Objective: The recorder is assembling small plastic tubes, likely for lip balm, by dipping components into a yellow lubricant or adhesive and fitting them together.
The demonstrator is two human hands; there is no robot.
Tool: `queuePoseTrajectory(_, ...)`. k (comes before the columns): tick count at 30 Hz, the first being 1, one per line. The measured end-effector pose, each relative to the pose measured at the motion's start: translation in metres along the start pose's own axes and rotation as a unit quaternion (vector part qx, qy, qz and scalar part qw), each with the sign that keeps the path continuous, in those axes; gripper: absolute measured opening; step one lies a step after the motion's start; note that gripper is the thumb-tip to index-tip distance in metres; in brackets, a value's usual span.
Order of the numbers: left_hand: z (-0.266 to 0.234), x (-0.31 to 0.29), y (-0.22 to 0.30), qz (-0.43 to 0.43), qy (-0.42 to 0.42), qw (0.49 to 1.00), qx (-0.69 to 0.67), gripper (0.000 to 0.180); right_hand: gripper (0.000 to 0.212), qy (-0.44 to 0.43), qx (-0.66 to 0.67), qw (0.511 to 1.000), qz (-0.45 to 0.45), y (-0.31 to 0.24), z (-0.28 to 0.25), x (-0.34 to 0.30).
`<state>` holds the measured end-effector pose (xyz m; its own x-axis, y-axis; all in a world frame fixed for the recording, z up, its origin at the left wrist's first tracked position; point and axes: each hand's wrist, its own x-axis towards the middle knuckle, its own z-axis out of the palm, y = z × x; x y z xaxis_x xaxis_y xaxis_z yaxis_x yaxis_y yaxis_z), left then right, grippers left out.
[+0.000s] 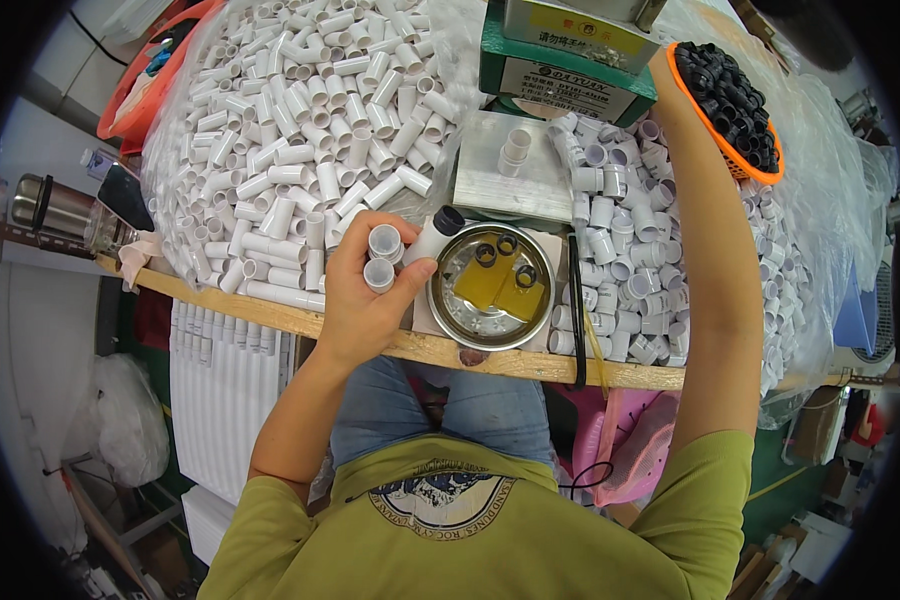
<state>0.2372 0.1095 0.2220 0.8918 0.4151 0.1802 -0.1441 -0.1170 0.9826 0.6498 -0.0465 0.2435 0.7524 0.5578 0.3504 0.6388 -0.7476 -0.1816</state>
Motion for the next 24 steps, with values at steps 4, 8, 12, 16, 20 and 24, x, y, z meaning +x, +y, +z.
queuePoseTrajectory(4,0.003,0.003,0.0,-0.016,0.001,1.0,-0.013,0.026,0.027,-0.023,-0.045,0.998,-0.045,-0.01,0.004,0.005)
queuePoseTrajectory(8,0.001,0.003,0.0,-0.009,0.004,1.0,0.002,0.026,0.03,-0.034,-0.145,0.989,-0.012,-0.048,-0.008,-0.002)
queuePoseTrajectory(12,-0.004,0.005,-0.001,0.004,0.003,1.0,0.01,0.026,0.031,-0.018,-0.215,0.976,-0.028,0.018,0.044,0.04)
queuePoseTrajectory(16,-0.007,0.005,-0.003,-0.008,0.006,1.0,-0.024,0.026,0.033,0.3,-0.101,0.941,-0.122,0.092,0.074,0.048)
queuePoseTrajectory(20,-0.019,-0.001,-0.004,-0.014,0.037,0.999,-0.016,0.026,0.035,0.085,0.04,0.992,-0.085,0.014,0.023,0.005)
queuePoseTrajectory(24,-0.013,0.001,-0.004,0.005,0.014,1.0,-0.017,0.025,0.037,-0.054,0.028,0.996,-0.072,0.002,0.003,-0.025)
